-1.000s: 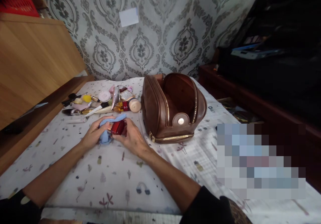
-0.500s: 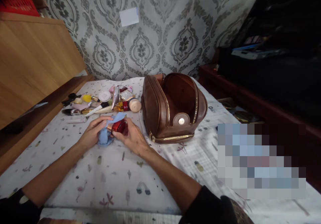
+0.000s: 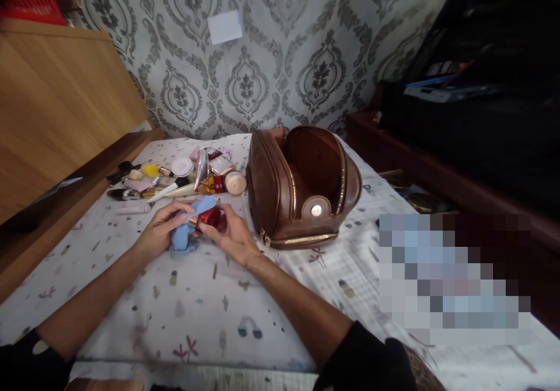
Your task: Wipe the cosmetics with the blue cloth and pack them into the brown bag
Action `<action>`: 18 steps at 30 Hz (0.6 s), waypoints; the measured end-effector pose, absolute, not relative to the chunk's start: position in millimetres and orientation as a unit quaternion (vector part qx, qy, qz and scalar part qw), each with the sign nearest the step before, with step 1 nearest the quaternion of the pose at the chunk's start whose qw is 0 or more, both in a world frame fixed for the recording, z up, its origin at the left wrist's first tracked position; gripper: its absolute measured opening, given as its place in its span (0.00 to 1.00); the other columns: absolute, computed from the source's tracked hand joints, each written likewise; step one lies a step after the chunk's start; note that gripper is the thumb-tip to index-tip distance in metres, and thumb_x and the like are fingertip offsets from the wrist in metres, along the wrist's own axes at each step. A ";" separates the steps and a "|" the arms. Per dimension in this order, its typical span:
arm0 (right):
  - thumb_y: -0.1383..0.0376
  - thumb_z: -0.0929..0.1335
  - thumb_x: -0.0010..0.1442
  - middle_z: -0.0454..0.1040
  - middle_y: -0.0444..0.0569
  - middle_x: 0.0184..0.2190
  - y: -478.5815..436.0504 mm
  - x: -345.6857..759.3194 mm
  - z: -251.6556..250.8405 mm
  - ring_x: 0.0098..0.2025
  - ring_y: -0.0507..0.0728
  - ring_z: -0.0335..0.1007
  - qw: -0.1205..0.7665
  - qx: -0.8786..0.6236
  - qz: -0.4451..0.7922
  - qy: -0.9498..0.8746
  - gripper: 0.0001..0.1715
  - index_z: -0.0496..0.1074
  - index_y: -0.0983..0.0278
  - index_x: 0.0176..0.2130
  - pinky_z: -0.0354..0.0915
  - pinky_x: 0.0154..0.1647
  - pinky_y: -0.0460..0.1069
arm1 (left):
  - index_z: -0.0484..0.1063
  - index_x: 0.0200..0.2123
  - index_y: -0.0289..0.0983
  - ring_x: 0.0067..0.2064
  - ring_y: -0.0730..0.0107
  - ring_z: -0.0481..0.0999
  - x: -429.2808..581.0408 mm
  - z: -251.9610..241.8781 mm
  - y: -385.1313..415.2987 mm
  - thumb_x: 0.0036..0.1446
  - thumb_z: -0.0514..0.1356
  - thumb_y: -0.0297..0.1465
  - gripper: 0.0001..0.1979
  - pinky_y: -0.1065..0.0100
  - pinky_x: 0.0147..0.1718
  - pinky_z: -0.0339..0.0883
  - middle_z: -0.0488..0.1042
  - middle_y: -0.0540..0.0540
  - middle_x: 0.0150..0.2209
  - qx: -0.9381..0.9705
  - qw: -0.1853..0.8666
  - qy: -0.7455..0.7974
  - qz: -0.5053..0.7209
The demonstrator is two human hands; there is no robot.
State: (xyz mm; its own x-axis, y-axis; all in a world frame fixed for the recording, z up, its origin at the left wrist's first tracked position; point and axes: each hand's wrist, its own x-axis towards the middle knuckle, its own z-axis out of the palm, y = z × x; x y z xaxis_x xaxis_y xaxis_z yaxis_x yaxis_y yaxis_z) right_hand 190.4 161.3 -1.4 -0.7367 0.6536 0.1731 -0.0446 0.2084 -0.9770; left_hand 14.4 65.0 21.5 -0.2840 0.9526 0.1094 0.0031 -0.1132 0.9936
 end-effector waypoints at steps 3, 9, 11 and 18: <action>0.49 0.72 0.56 0.75 0.48 0.36 162.0 190.5 0.0 0.38 0.57 0.70 0.296 -0.216 0.603 -0.709 0.28 0.69 0.63 0.50 0.65 0.39 0.52 | 0.77 0.35 0.37 0.39 0.63 0.78 15.0 22.5 64.4 0.51 0.69 0.42 0.15 0.64 0.30 0.78 0.73 0.43 0.55 0.448 0.401 0.535 0.594; 0.44 0.72 0.54 0.74 0.45 0.30 164.4 188.3 1.7 0.29 0.55 0.70 0.280 -0.230 0.672 -0.646 0.30 0.69 0.63 0.46 0.64 0.30 0.50 | 0.75 0.33 0.37 0.42 0.63 0.76 12.2 19.6 62.6 0.56 0.66 0.40 0.12 0.62 0.36 0.78 0.72 0.44 0.52 0.485 0.383 0.529 0.582; 0.41 0.71 0.54 0.73 0.45 0.27 166.1 186.8 1.9 0.25 0.54 0.69 0.276 -0.235 0.727 -0.582 0.30 0.68 0.62 0.42 0.63 0.27 0.49 | 0.75 0.33 0.37 0.43 0.63 0.74 12.9 19.4 61.8 0.58 0.65 0.39 0.11 0.62 0.40 0.78 0.72 0.45 0.47 0.516 0.373 0.525 0.565; 0.42 0.74 0.50 0.76 0.46 0.28 169.6 182.5 0.1 0.25 0.54 0.71 0.311 -0.245 0.788 -0.471 0.30 0.69 0.62 0.38 0.64 0.27 0.50 | 0.69 0.44 0.40 0.38 0.69 0.72 23.4 19.2 61.9 0.61 0.62 0.40 0.13 0.64 0.40 0.77 0.70 0.49 0.42 0.508 0.296 0.577 0.567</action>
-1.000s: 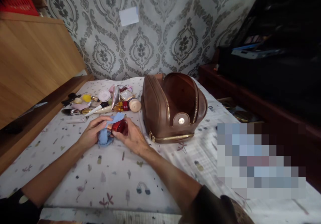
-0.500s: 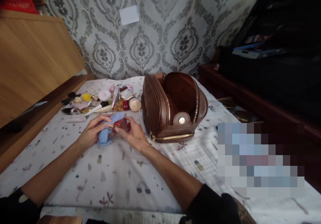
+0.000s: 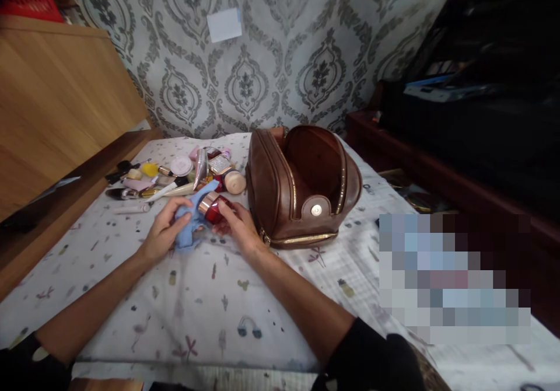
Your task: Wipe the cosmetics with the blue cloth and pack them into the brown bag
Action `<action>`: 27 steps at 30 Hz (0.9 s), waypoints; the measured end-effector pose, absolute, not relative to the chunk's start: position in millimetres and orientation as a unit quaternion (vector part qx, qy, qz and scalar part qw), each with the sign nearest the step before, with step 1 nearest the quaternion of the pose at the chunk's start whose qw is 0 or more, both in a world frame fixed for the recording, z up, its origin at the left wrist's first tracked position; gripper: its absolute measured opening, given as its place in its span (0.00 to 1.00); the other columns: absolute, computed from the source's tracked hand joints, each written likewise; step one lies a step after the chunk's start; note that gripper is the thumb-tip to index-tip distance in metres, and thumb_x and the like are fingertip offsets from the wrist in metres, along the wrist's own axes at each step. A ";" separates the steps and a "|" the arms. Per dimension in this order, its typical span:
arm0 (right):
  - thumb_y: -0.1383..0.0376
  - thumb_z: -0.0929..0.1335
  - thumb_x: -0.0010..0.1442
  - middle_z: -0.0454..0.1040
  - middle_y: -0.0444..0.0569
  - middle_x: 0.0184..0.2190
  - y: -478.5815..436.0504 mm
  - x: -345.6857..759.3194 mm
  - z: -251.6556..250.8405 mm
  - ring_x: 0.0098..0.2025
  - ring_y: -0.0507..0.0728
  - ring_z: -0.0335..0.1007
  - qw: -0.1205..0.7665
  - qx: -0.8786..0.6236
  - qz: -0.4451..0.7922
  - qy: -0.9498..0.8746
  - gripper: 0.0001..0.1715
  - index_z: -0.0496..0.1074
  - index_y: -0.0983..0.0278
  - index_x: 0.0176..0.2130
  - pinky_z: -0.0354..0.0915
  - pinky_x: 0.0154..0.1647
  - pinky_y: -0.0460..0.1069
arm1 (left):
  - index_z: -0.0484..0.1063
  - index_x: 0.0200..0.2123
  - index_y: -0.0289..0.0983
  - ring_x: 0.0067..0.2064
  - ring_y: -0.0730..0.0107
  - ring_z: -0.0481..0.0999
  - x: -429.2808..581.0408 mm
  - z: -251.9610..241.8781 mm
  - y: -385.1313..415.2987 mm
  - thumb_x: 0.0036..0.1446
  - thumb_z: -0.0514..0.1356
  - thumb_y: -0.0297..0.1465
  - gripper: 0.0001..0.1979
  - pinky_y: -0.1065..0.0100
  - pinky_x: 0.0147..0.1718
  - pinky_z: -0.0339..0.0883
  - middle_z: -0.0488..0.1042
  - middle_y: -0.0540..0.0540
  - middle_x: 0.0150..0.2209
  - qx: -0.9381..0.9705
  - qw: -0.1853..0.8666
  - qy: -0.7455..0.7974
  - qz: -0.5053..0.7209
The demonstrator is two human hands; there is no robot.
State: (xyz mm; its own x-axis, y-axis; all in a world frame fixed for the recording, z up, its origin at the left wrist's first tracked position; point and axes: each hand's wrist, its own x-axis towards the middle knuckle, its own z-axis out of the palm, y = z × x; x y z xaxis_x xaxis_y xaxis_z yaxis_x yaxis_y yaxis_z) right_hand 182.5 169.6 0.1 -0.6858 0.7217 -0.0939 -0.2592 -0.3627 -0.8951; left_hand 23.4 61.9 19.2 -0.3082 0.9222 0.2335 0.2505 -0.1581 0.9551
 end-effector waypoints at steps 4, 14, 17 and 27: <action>0.44 0.74 0.51 0.76 0.46 0.29 168.7 181.3 -3.5 0.26 0.54 0.71 0.337 -0.259 0.759 -0.494 0.29 0.69 0.62 0.41 0.66 0.29 0.51 | 0.65 0.55 0.41 0.49 0.62 0.74 23.5 18.8 60.8 0.64 0.59 0.40 0.18 0.61 0.49 0.73 0.73 0.44 0.51 0.516 0.151 0.611 0.580; 0.46 0.76 0.48 0.75 0.44 0.28 165.0 183.3 -0.8 0.26 0.55 0.72 0.318 -0.246 0.737 -0.543 0.29 0.68 0.60 0.40 0.67 0.29 0.51 | 0.68 0.62 0.42 0.67 0.54 0.63 26.0 18.2 62.4 0.69 0.51 0.26 0.21 0.51 0.65 0.59 0.68 0.40 0.64 0.745 -0.062 0.541 0.386; 0.46 0.75 0.50 0.76 0.46 0.29 166.1 186.3 4.0 0.28 0.56 0.73 0.317 -0.237 0.794 -0.461 0.26 0.69 0.61 0.37 0.68 0.31 0.51 | 0.70 0.61 0.43 0.64 0.54 0.67 23.0 15.1 63.2 0.68 0.53 0.27 0.21 0.51 0.63 0.63 0.69 0.40 0.62 0.743 -0.067 0.533 0.399; 0.50 0.65 0.64 0.77 0.53 0.34 167.4 195.4 17.0 0.31 0.55 0.72 0.227 -0.181 0.897 -0.334 0.20 0.74 0.64 0.40 0.71 0.33 0.49 | 0.74 0.55 0.39 0.54 0.57 0.77 29.7 16.7 56.9 0.66 0.56 0.35 0.17 0.59 0.55 0.70 0.78 0.42 0.53 0.637 0.000 0.612 0.469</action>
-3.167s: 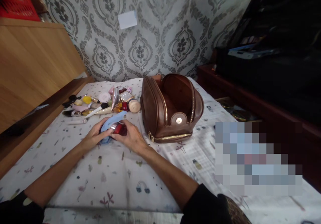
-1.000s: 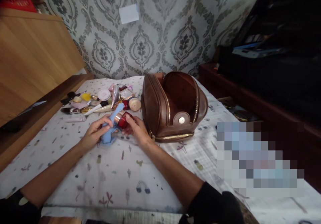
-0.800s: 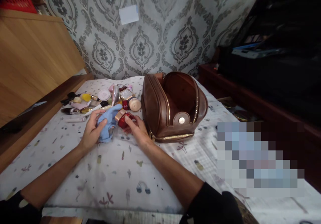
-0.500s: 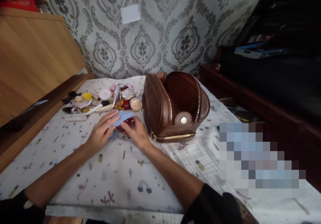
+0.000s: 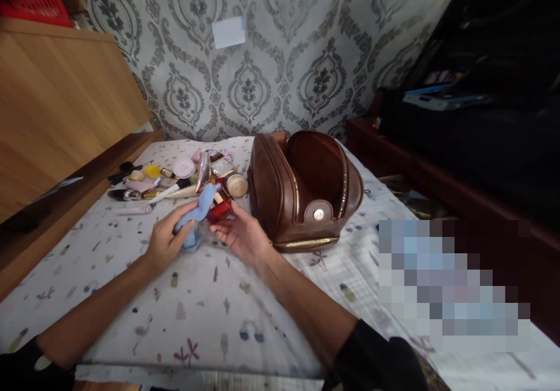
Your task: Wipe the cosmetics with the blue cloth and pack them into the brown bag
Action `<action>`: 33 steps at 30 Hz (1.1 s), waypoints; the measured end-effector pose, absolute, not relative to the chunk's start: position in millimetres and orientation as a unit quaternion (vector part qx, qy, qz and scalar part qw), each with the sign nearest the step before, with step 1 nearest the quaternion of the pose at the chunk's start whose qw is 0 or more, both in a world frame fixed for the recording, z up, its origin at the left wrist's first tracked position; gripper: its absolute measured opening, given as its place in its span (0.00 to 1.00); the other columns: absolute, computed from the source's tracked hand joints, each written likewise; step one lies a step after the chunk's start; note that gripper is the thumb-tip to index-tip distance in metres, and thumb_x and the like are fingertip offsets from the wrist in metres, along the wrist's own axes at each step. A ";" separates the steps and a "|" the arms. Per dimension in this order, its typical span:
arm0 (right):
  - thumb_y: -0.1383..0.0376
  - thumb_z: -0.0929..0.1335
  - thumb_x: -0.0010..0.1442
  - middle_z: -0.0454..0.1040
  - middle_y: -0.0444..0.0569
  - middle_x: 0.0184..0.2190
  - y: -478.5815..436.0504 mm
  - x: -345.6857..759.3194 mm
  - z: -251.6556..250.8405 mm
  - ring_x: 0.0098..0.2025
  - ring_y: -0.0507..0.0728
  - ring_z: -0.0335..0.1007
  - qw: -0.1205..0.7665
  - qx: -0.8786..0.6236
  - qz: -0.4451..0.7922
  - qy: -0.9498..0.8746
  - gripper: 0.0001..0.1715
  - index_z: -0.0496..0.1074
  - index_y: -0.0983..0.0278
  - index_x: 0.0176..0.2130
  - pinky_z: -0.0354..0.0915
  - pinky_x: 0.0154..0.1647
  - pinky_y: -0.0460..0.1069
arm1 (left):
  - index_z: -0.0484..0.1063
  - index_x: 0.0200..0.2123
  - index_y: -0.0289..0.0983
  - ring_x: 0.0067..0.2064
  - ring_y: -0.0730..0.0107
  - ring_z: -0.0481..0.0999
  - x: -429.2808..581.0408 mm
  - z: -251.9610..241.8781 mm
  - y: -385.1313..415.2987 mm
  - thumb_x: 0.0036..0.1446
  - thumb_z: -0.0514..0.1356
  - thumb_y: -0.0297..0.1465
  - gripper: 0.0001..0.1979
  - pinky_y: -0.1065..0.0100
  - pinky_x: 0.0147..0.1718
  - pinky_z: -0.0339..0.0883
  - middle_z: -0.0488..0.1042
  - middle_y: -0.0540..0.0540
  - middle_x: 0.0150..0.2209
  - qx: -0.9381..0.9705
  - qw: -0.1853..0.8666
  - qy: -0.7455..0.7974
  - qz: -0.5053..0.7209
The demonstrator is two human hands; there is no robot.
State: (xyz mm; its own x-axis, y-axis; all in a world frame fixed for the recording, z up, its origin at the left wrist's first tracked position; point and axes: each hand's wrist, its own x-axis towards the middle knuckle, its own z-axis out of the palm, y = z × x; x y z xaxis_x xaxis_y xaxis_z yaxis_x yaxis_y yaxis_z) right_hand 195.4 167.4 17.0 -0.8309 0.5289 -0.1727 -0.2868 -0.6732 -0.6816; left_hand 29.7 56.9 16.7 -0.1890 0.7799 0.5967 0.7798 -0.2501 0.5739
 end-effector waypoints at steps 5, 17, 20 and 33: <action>0.45 0.64 0.63 0.78 0.56 0.37 168.5 196.5 15.7 0.32 0.56 0.72 0.198 -0.150 0.885 -0.394 0.28 0.74 0.66 0.43 0.70 0.34 0.50 | 0.73 0.56 0.39 0.48 0.60 0.78 30.3 21.1 54.7 0.64 0.58 0.37 0.19 0.63 0.50 0.70 0.80 0.44 0.50 0.575 0.121 0.640 0.495; 0.47 0.74 0.52 0.77 0.48 0.33 159.2 195.2 18.2 0.30 0.56 0.74 0.254 -0.167 0.817 -0.490 0.28 0.70 0.62 0.45 0.63 0.26 0.48 | 0.76 0.52 0.36 0.45 0.58 0.80 23.2 18.9 63.5 0.55 0.67 0.41 0.24 0.65 0.45 0.73 0.81 0.42 0.47 0.400 0.395 0.532 0.633; 0.49 0.77 0.49 0.77 0.47 0.34 158.0 193.7 14.2 0.30 0.56 0.76 0.268 -0.172 0.788 -0.527 0.31 0.70 0.62 0.46 0.63 0.24 0.47 | 0.74 0.54 0.37 0.49 0.54 0.80 24.8 20.7 63.0 0.57 0.66 0.44 0.26 0.62 0.47 0.73 0.80 0.41 0.49 0.407 0.435 0.493 0.634; 0.54 0.78 0.49 0.76 0.53 0.47 156.0 188.9 0.1 0.47 0.60 0.76 0.340 -0.196 0.722 -0.570 0.29 0.68 0.62 0.45 0.72 0.51 0.59 | 0.70 0.58 0.38 0.55 0.54 0.75 30.1 21.2 62.7 0.52 0.71 0.41 0.32 0.60 0.56 0.67 0.76 0.41 0.55 0.435 0.340 0.592 0.587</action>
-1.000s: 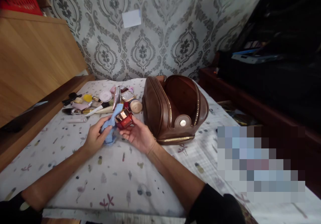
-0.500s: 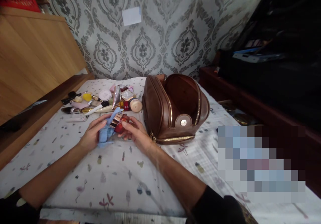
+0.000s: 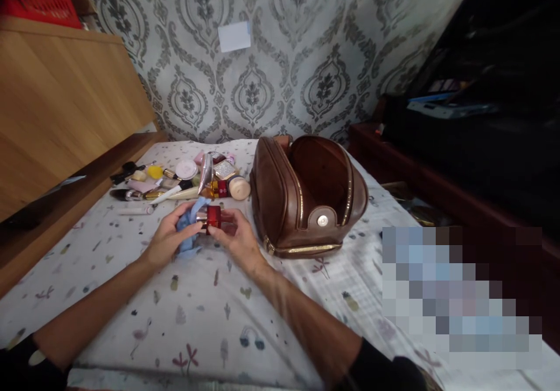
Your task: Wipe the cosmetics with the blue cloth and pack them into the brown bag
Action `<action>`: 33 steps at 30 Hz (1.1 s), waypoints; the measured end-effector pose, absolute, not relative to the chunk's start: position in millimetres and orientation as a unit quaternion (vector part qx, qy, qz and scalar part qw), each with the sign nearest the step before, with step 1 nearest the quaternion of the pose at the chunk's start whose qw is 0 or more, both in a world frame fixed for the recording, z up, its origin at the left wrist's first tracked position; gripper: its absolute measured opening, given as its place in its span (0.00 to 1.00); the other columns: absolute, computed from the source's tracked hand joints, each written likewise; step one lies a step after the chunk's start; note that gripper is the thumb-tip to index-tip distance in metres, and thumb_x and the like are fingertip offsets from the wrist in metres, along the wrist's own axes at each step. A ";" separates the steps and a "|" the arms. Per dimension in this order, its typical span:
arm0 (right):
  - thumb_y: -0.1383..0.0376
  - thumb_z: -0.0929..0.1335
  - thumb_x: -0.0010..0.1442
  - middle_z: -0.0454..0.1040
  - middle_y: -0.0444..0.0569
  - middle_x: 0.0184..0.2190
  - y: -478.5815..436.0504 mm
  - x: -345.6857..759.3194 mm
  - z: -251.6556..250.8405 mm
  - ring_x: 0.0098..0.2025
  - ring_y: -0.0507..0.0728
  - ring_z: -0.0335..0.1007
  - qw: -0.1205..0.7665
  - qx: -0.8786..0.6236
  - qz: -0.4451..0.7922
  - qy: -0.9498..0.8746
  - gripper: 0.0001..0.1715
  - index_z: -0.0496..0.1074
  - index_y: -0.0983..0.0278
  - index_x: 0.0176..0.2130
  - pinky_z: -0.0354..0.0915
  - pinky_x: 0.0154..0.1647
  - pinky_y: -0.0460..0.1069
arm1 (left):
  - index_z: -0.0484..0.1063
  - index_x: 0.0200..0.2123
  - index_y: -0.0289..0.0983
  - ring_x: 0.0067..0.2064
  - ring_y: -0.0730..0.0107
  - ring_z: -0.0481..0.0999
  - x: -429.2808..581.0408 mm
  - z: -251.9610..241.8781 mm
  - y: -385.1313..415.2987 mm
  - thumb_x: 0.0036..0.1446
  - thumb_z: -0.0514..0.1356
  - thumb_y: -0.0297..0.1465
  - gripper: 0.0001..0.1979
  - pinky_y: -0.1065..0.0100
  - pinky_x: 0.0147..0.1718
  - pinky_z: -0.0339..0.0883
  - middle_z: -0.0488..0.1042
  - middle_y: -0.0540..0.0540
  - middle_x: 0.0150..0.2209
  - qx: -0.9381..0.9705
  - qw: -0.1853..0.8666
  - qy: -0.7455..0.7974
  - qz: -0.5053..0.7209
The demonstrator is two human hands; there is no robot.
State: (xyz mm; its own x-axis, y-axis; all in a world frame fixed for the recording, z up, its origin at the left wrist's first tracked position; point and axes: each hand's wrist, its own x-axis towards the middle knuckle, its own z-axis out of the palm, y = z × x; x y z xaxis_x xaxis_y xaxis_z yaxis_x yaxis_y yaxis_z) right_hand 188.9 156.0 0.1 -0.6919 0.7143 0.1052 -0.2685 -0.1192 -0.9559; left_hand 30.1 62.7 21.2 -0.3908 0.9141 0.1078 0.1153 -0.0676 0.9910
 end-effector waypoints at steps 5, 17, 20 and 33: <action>0.53 0.79 0.46 0.77 0.52 0.46 155.8 185.5 -3.7 0.47 0.61 0.76 0.340 -0.172 0.714 -0.587 0.34 0.68 0.62 0.48 0.71 0.52 0.59 | 0.72 0.56 0.38 0.55 0.56 0.74 33.9 22.0 62.2 0.55 0.68 0.41 0.27 0.60 0.58 0.65 0.76 0.42 0.54 0.481 0.303 0.602 0.560; 0.61 0.74 0.48 0.76 0.51 0.43 151.8 190.7 3.6 0.44 0.62 0.74 0.350 -0.260 0.543 -0.717 0.29 0.65 0.62 0.49 0.69 0.48 0.58 | 0.81 0.40 0.39 0.49 0.58 0.75 27.6 25.6 59.6 0.62 0.61 0.38 0.12 0.59 0.52 0.68 0.77 0.42 0.45 0.563 0.236 0.590 0.528; 0.63 0.72 0.48 0.76 0.49 0.39 150.4 192.8 6.9 0.40 0.61 0.74 0.345 -0.268 0.519 -0.735 0.26 0.64 0.62 0.47 0.70 0.44 0.56 | 0.81 0.39 0.39 0.47 0.60 0.76 28.4 24.5 59.8 0.60 0.62 0.35 0.09 0.61 0.50 0.68 0.77 0.43 0.43 0.564 0.212 0.599 0.527; 0.64 0.72 0.52 0.75 0.48 0.40 148.1 194.9 3.4 0.43 0.60 0.71 0.322 -0.209 0.444 -0.810 0.21 0.70 0.62 0.47 0.67 0.46 0.54 | 0.77 0.34 0.38 0.40 0.65 0.75 31.3 25.1 61.5 0.58 0.61 0.33 0.06 0.66 0.43 0.68 0.75 0.47 0.35 0.571 0.124 0.626 0.516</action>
